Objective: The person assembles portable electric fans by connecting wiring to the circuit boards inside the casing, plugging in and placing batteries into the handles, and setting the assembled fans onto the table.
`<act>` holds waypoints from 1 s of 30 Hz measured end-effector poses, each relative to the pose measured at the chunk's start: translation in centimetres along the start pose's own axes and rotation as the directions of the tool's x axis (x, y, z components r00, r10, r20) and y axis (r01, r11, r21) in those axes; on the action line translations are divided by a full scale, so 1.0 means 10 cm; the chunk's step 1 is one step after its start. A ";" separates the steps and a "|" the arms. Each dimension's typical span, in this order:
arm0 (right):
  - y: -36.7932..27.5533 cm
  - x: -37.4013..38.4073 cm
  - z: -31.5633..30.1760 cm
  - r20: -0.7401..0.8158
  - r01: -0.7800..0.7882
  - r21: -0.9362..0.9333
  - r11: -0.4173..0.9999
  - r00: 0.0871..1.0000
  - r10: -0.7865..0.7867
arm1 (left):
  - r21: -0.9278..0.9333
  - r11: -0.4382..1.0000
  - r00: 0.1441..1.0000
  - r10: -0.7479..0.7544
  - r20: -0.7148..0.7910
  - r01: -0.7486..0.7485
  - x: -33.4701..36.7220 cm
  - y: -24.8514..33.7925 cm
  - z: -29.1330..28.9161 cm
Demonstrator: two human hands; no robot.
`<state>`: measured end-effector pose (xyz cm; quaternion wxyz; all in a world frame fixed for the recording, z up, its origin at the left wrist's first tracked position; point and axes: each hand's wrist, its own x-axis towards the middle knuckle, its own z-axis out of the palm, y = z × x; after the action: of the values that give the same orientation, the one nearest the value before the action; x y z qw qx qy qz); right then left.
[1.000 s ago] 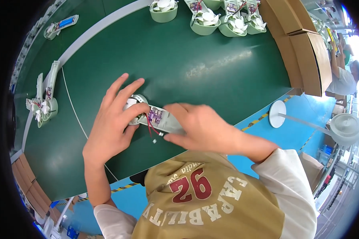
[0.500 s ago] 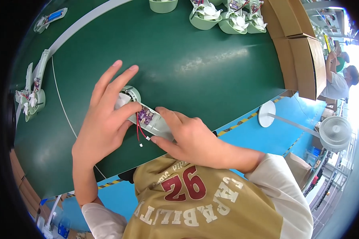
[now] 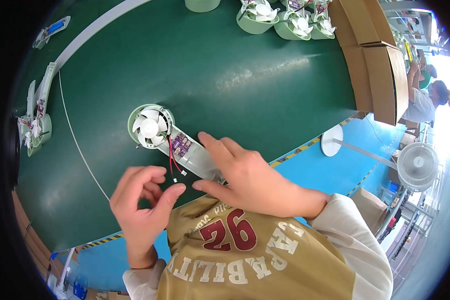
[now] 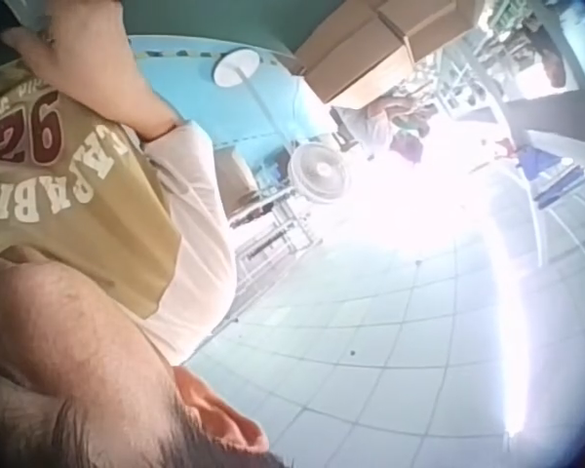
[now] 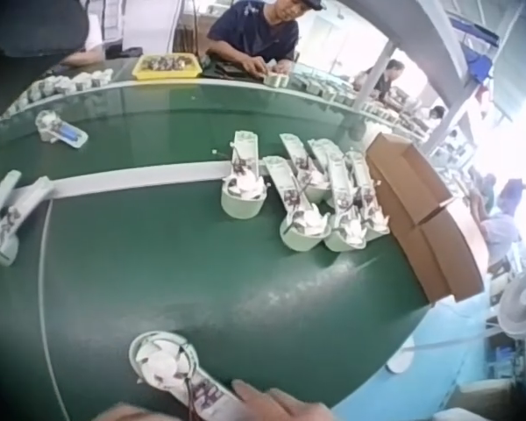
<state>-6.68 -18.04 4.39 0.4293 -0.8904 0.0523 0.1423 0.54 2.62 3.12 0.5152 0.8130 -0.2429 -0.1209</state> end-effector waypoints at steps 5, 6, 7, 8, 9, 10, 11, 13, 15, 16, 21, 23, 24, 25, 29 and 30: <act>-0.06 0.01 -0.27 -0.123 0.167 -0.094 0.981 0.976 -0.178 | -0.199 0.962 0.975 -0.207 -0.081 0.188 -0.19 -0.02 0.24; -0.10 0.02 -0.29 -0.118 0.166 -0.099 0.981 0.977 -0.177 | -0.188 0.966 0.969 -0.204 -0.139 0.176 -0.20 0.00 0.27; -0.13 0.04 -0.30 -0.114 0.128 -0.023 0.992 0.985 -0.129 | -0.193 0.965 0.968 -0.208 -0.143 0.179 -0.21 0.02 0.30; -0.16 0.06 -0.30 -0.110 0.087 0.052 0.995 0.991 -0.081 | -0.165 0.977 0.972 -0.161 -0.172 0.132 -0.20 0.02 0.34; -0.17 0.09 -0.28 -0.106 0.088 0.045 0.995 0.991 -0.083 | -0.135 0.987 0.973 -0.113 -0.199 0.087 -0.20 0.02 0.36; -0.17 0.12 -0.26 -0.075 0.089 0.087 0.992 0.994 -0.082 | -0.139 0.986 0.972 -0.115 -0.205 0.087 -0.19 0.02 0.39; -0.16 0.15 -0.24 -0.043 0.088 0.131 0.987 0.996 -0.083 | -0.132 0.989 0.973 -0.095 -0.211 0.068 -0.19 0.01 0.41; -0.15 0.20 -0.18 -0.023 0.096 0.170 0.981 0.995 -0.094 | -0.125 0.991 0.972 -0.078 -0.222 0.051 -0.19 0.01 0.43; -0.15 0.22 -0.15 -0.003 0.103 0.211 0.972 0.995 -0.104 | -0.100 0.995 0.971 -0.052 -0.233 0.030 -0.19 0.04 0.41; -0.16 0.23 -0.14 -0.003 0.092 0.226 0.970 0.996 -0.093 | -0.101 0.994 0.970 -0.055 -0.238 0.032 -0.20 0.03 0.40; -0.15 0.25 -0.14 0.021 0.068 0.236 0.969 0.997 -0.075 | -0.064 0.998 0.958 -0.001 -0.288 -0.019 -0.21 -0.02 0.44; -0.14 0.25 -0.14 0.049 0.047 0.259 0.965 0.997 -0.062 | -0.070 0.997 0.958 -0.006 -0.286 -0.015 -0.19 -0.01 0.42; -0.14 0.26 -0.14 0.051 0.047 0.256 0.966 0.997 -0.062 | -0.076 0.997 0.960 -0.009 -0.281 -0.013 -0.19 0.01 0.41; -0.14 0.26 -0.14 0.048 0.041 0.265 0.963 0.997 -0.056 | -0.078 0.997 0.959 -0.010 -0.284 -0.013 -0.18 0.01 0.40; -0.14 0.27 -0.13 0.053 0.033 0.288 0.957 0.997 -0.051 | -0.096 0.995 0.961 -0.026 -0.276 -0.001 -0.18 0.01 0.39; -0.13 0.27 -0.12 0.055 0.033 0.287 0.957 0.997 -0.051 | -0.104 0.995 0.960 -0.025 -0.279 -0.004 -0.18 0.01 0.39</act>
<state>-3.54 -18.10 5.30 0.5576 -0.8152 0.0402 0.1514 -2.80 0.50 1.36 0.5851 0.7955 -0.1567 -0.0198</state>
